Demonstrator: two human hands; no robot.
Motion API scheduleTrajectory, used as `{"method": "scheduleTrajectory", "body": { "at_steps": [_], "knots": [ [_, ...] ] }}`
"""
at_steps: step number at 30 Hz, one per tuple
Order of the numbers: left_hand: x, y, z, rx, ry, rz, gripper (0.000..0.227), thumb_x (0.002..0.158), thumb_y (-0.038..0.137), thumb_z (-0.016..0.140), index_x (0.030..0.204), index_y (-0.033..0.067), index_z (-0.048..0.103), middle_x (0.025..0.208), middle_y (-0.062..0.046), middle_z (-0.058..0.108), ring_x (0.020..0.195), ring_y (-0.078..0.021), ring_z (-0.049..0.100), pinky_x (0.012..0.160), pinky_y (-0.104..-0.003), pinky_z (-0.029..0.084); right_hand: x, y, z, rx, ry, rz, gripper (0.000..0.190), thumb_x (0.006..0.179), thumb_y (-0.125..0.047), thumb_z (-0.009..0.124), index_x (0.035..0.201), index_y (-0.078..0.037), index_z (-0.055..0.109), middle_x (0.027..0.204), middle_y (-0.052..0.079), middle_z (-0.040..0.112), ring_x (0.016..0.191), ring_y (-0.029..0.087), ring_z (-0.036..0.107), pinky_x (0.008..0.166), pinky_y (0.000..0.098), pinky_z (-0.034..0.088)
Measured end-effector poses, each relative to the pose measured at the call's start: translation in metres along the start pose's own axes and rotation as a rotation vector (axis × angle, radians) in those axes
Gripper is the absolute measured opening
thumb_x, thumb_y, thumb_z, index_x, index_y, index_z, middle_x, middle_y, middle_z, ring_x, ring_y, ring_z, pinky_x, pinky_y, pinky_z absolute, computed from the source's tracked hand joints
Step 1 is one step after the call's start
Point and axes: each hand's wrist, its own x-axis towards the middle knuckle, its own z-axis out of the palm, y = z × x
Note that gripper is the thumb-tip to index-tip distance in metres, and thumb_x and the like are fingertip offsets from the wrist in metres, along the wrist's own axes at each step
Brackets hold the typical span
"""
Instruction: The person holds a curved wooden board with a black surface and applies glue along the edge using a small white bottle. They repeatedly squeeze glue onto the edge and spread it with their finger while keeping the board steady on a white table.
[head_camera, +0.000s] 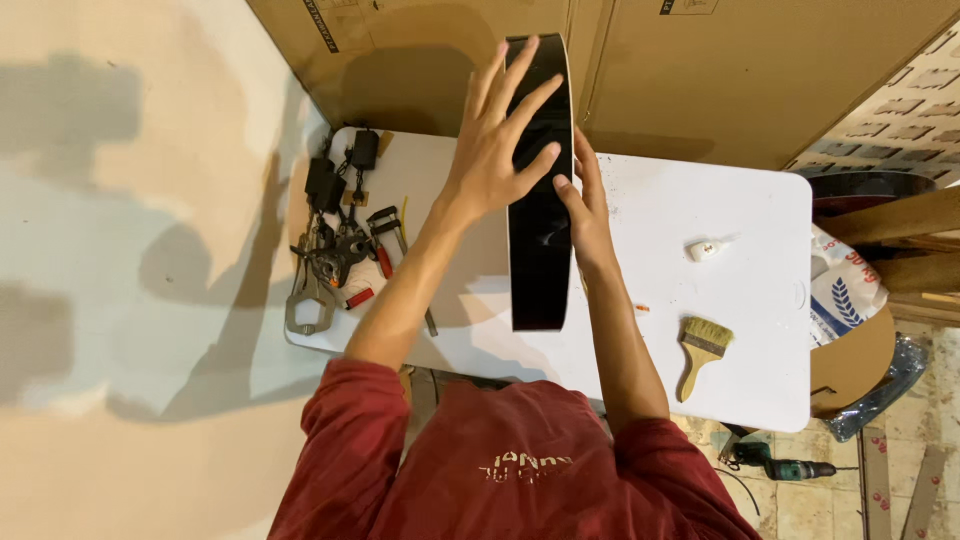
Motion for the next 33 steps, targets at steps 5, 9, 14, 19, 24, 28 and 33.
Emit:
{"method": "scheduleTrajectory", "body": {
  "at_steps": [5,9,14,19,24,28,33],
  "knots": [
    [0.040,-0.019,0.008,0.094,-0.334,0.017,0.059,0.104,0.041,0.055,0.151,0.0053,0.050,0.161,-0.012,0.040,0.151,-0.0334,0.032,0.124,-0.059,0.023,0.002,0.010,0.012,-0.038,0.000,0.008,0.066,0.104,-0.034,0.049,0.162,-0.010,0.025,0.171,0.011,0.025,0.157,0.025,0.024,0.130,0.0445,0.019],
    [0.028,-0.017,0.001,-0.038,-0.296,-0.064,0.068,0.099,0.042,0.059,0.153,0.0060,0.038,0.152,-0.018,0.055,0.144,-0.0337,0.049,0.110,-0.049,0.049,-0.001,0.000,0.013,-0.060,0.006,0.013,0.064,0.102,-0.031,0.048,0.159,-0.010,0.030,0.168,0.010,0.030,0.158,0.024,0.024,0.130,0.0439,0.018],
    [0.016,-0.018,0.006,-0.031,-0.303,0.022,0.065,0.098,0.041,0.062,0.147,-0.0008,0.052,0.156,-0.015,0.049,0.148,-0.0332,0.042,0.117,-0.049,0.042,-0.009,-0.019,0.011,-0.015,0.034,0.035,0.065,0.098,-0.029,0.050,0.158,-0.011,0.033,0.164,0.009,0.037,0.147,0.025,0.038,0.124,0.0422,0.031],
    [0.014,-0.010,0.010,0.012,-0.278,0.108,0.068,0.093,0.034,0.063,0.147,-0.0027,0.048,0.154,-0.021,0.049,0.146,-0.0377,0.045,0.125,-0.049,0.032,-0.008,-0.003,0.006,0.038,0.055,0.041,0.062,0.098,-0.017,0.051,0.157,-0.007,0.035,0.161,0.011,0.043,0.145,0.022,0.044,0.122,0.0370,0.033],
    [0.015,0.003,0.000,0.064,-0.436,-0.068,0.065,0.101,0.037,0.054,0.156,0.0048,0.039,0.166,-0.008,0.034,0.156,-0.0256,0.025,0.114,-0.076,0.026,-0.012,-0.013,0.011,-0.030,0.043,0.043,0.060,0.110,-0.033,0.041,0.162,-0.008,0.025,0.171,0.012,0.023,0.161,0.024,0.019,0.132,0.0410,0.016],
    [0.009,0.001,0.011,0.058,-0.370,-0.018,0.071,0.095,0.034,0.061,0.154,0.0012,0.040,0.164,-0.013,0.037,0.155,-0.0296,0.029,0.118,-0.052,0.038,-0.011,-0.010,0.008,-0.066,0.035,0.051,0.060,0.109,-0.030,0.043,0.162,-0.008,0.025,0.172,0.012,0.022,0.161,0.024,0.018,0.132,0.0411,0.015],
    [0.009,0.011,0.013,0.054,-0.384,-0.003,0.072,0.098,0.034,0.054,0.157,-0.0012,0.032,0.165,-0.015,0.033,0.156,-0.0311,0.026,0.122,-0.047,0.041,-0.019,-0.029,0.006,0.009,-0.006,0.038,0.067,0.107,-0.034,0.044,0.163,-0.009,0.018,0.174,0.011,0.013,0.163,0.025,0.008,0.133,0.0432,0.008]
  ]
}}
